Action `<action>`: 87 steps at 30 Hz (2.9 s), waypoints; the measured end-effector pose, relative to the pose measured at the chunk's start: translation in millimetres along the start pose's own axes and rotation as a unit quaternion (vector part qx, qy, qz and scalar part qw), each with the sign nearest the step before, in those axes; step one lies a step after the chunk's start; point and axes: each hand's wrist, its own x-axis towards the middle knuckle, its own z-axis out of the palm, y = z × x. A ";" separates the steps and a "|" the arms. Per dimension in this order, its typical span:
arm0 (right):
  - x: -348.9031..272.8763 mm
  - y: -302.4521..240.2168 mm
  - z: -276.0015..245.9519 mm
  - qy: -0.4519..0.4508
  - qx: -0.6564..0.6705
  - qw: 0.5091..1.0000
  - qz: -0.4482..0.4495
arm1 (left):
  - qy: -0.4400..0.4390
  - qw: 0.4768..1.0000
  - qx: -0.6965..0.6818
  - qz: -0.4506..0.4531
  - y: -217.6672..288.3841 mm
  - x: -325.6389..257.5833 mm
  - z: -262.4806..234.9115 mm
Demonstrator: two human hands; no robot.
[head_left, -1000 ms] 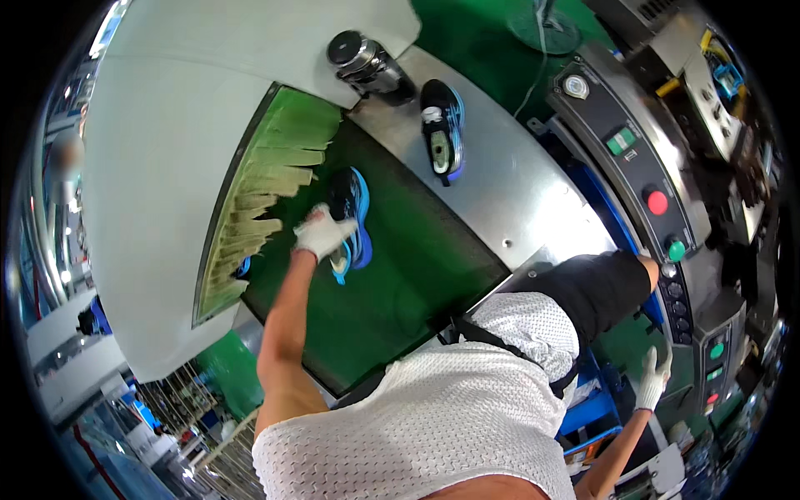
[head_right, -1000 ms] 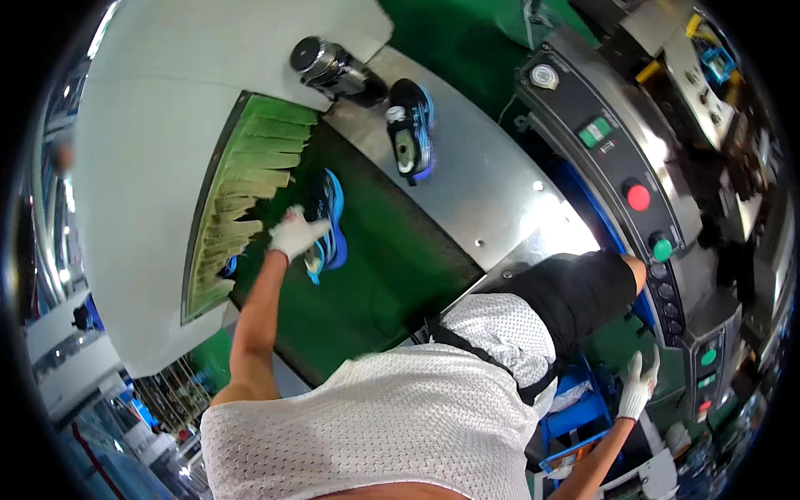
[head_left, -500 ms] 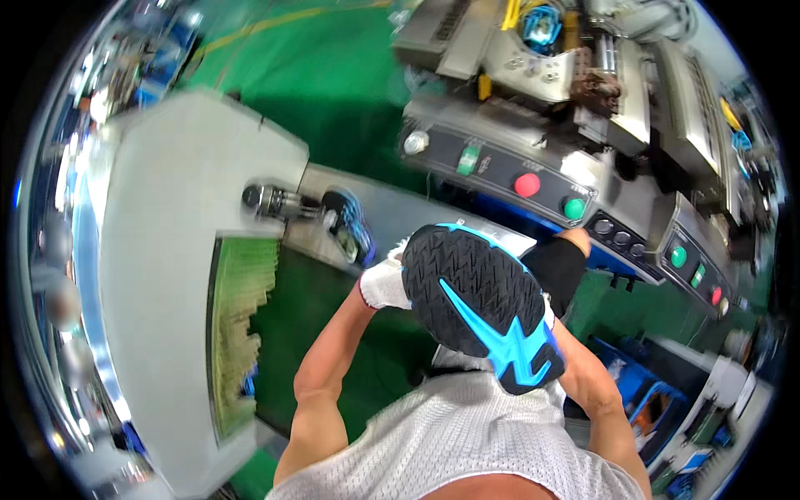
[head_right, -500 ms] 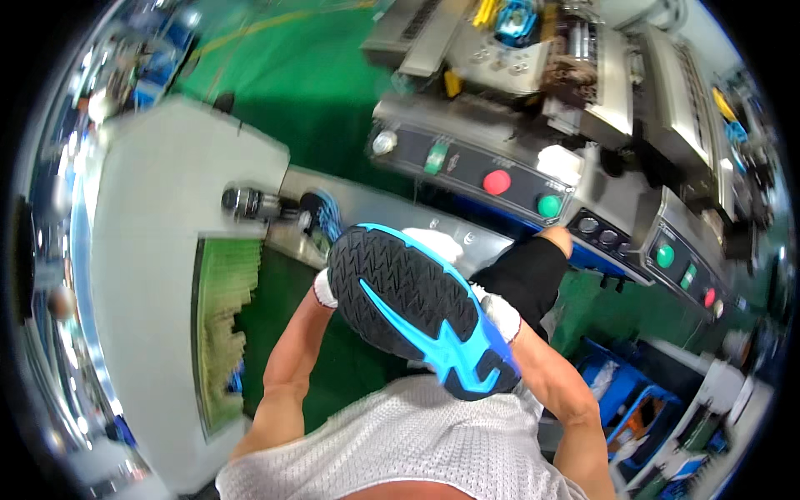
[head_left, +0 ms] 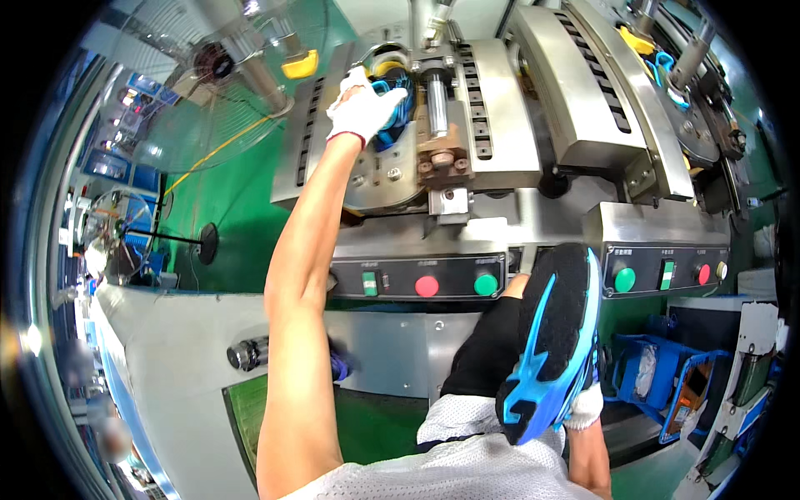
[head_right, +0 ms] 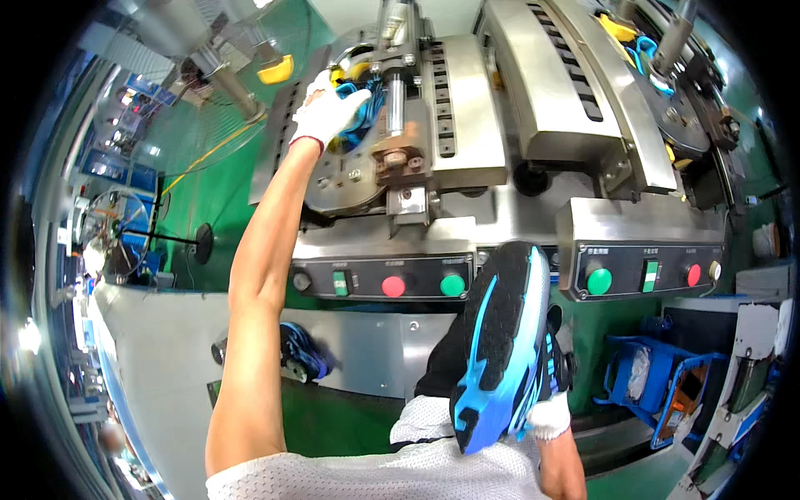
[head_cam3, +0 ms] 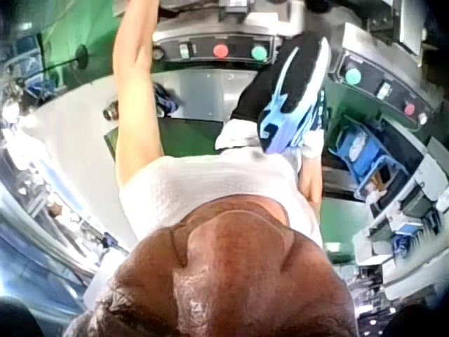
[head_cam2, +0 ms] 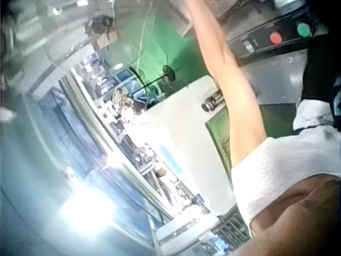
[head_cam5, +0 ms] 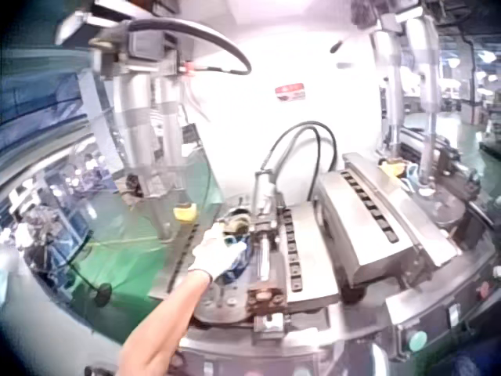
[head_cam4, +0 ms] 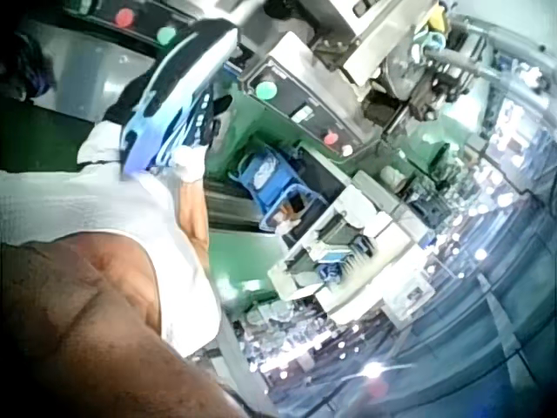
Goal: The person repeatedly picks up blue shoe soles and places them into a metal press machine. They operate the machine controls to process the soles, then remove them and place them on a nearby surface. The task involves continuous handling of shoe components in a factory setting.
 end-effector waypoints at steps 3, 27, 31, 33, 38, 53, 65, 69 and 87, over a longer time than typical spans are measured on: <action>-24.9 -7.4 -12.7 0.037 -0.023 0.998 -0.043 | -0.020 0.995 0.058 -0.078 -4.5 32.5 50.4; 221.2 -39.1 209.3 0.053 -0.316 0.942 -0.105 | 0.013 0.971 -0.187 -0.145 -124.8 -486.2 -83.3; 347.1 -40.0 304.1 -0.050 -0.390 0.919 -0.015 | -0.058 0.966 -0.174 -0.183 -152.4 -538.3 -16.3; 419.4 -29.6 319.9 0.036 -0.486 0.873 -0.016 | -0.079 0.983 -0.118 -0.119 -151.5 -549.9 0.5; 545.7 27.2 301.5 0.077 -0.752 0.654 -0.031 | -0.022 0.968 -0.232 -0.090 -163.6 -562.0 18.7; 460.2 40.9 316.0 0.060 -0.831 0.521 -0.188 | -0.029 0.924 -0.345 -0.160 -149.0 -545.3 33.4; 187.5 81.8 46.7 -0.100 -0.907 0.327 -0.246 | -0.139 0.966 -0.190 0.111 -155.9 -510.0 19.0; 120.5 59.4 82.3 -0.189 -0.794 0.574 -0.065 | -0.113 0.976 -0.181 0.041 -112.9 -473.6 -13.3; -165.4 -28.8 -32.9 0.385 -0.230 0.802 -0.395 | -0.239 0.629 -0.447 0.589 370.0 -430.9 -40.2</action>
